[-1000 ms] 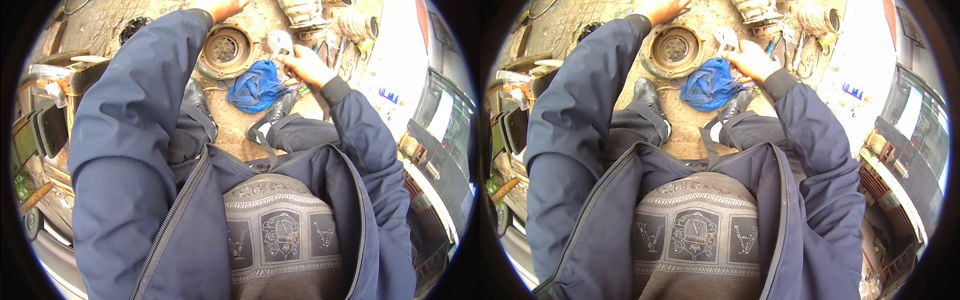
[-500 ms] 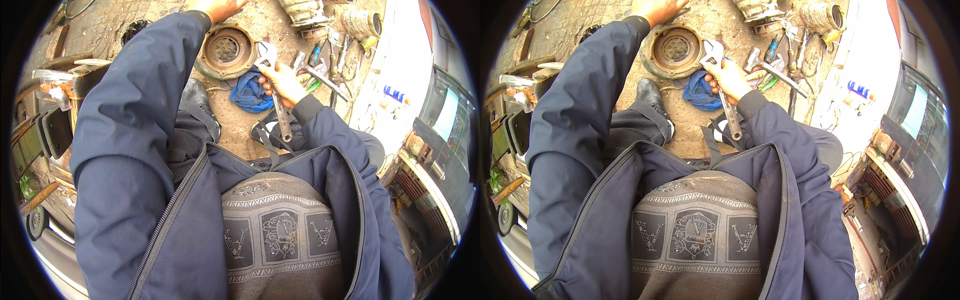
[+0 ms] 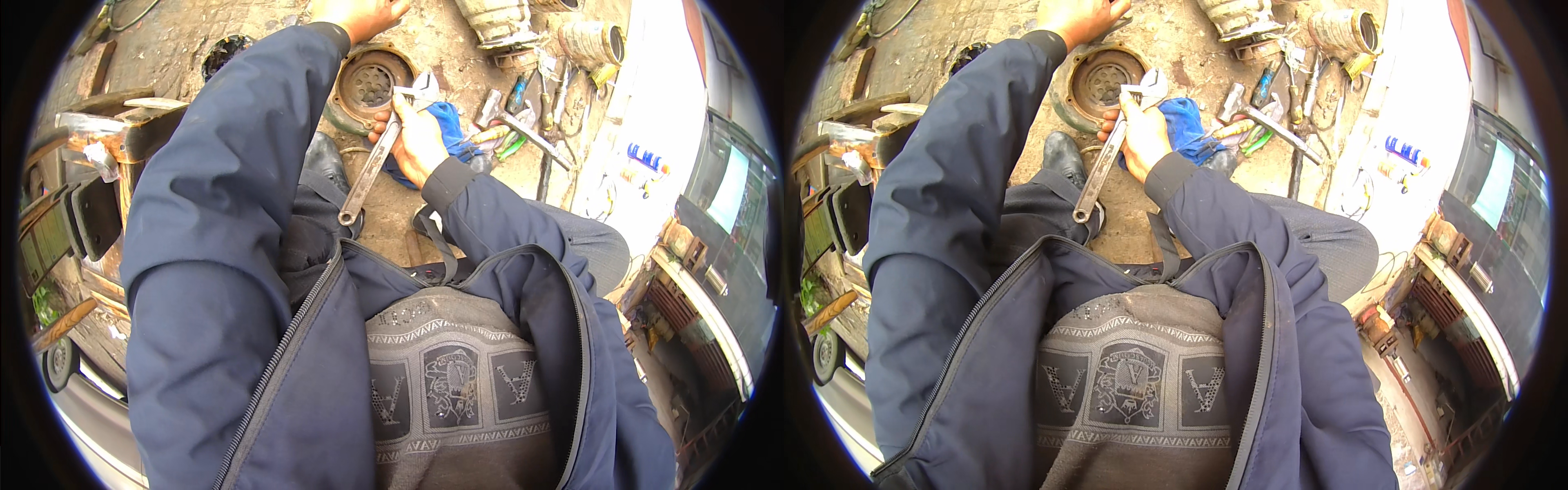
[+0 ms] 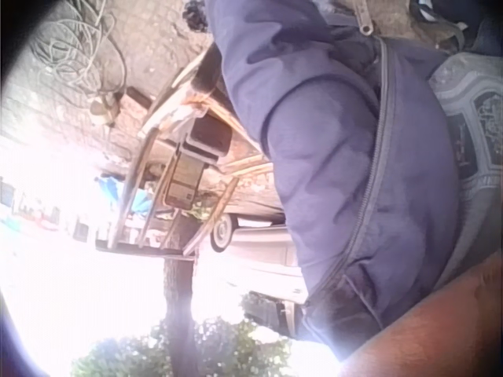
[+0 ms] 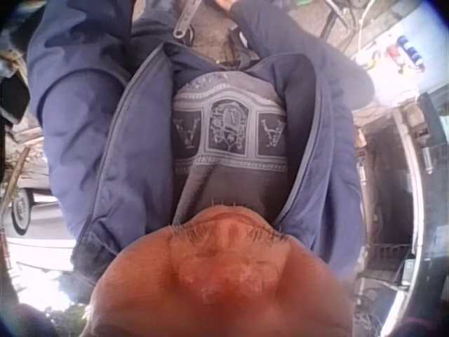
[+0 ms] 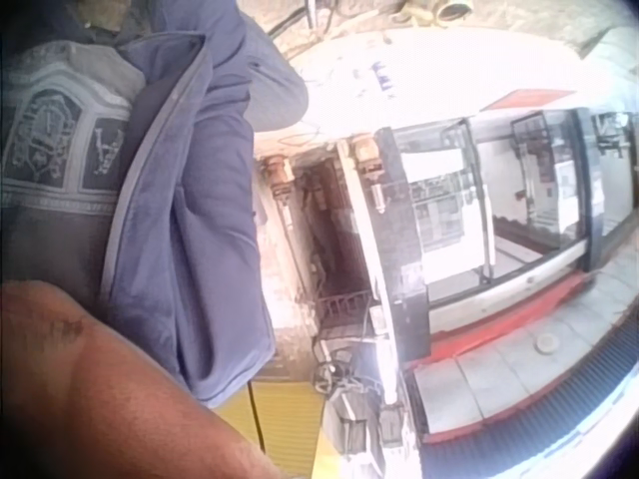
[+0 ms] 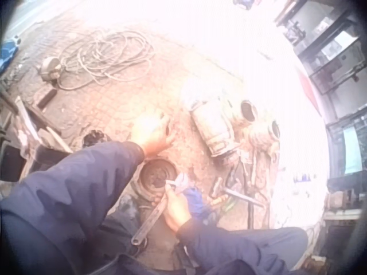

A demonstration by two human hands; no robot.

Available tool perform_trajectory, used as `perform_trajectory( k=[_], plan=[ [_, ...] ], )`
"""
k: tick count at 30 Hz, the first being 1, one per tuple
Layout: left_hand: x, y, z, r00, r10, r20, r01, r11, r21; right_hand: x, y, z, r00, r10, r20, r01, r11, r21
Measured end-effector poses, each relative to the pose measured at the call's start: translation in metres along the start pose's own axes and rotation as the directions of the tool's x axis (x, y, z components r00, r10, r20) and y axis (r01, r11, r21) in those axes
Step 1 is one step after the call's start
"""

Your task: The person sits on the ground and uses a wrench to tighten bolts on a circular metal part. They repeatedly adjust the wrench and reposition the part while working.

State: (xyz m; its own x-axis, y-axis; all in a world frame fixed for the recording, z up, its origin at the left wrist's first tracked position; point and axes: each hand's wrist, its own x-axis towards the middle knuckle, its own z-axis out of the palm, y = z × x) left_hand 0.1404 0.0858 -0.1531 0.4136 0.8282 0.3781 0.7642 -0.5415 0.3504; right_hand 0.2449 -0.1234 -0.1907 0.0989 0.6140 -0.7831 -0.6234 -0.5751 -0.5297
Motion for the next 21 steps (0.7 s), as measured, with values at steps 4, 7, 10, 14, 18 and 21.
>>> perform_trajectory(
  k=[4,7,10,14,18,21],
  plan=[
    [-0.003,-0.005,0.002,0.999,0.022,-0.023,-0.024,0.998,-0.057,-0.011,-0.034,-0.015,0.989,0.146,-0.015,-0.144,0.945,-0.293],
    [-0.004,-0.006,0.005,0.999,0.014,-0.043,-0.017,0.999,-0.052,-0.015,-0.101,-0.026,0.938,0.335,-0.087,-0.299,0.661,-0.688],
    [-0.003,-0.004,0.007,0.999,0.017,-0.036,-0.018,1.0,-0.023,0.002,-0.172,-0.007,0.963,0.259,0.081,0.143,-0.23,-0.963],
    [-0.003,-0.007,0.006,1.0,0.0,0.0,0.0,1.0,-0.014,0.013,-0.204,0.047,0.321,0.342,0.883,0.605,-0.791,0.086],
    [-0.004,-0.01,0.009,1.0,0.011,0.001,-0.011,0.999,-0.043,-0.014,-0.191,0.073,0.398,0.671,0.625,0.051,-0.697,0.716],
    [-0.004,-0.009,0.014,0.993,0.049,-0.112,-0.05,0.999,-0.005,-0.027,-0.197,0.065,0.586,0.589,0.557,0.243,-0.783,0.572]
  ],
)
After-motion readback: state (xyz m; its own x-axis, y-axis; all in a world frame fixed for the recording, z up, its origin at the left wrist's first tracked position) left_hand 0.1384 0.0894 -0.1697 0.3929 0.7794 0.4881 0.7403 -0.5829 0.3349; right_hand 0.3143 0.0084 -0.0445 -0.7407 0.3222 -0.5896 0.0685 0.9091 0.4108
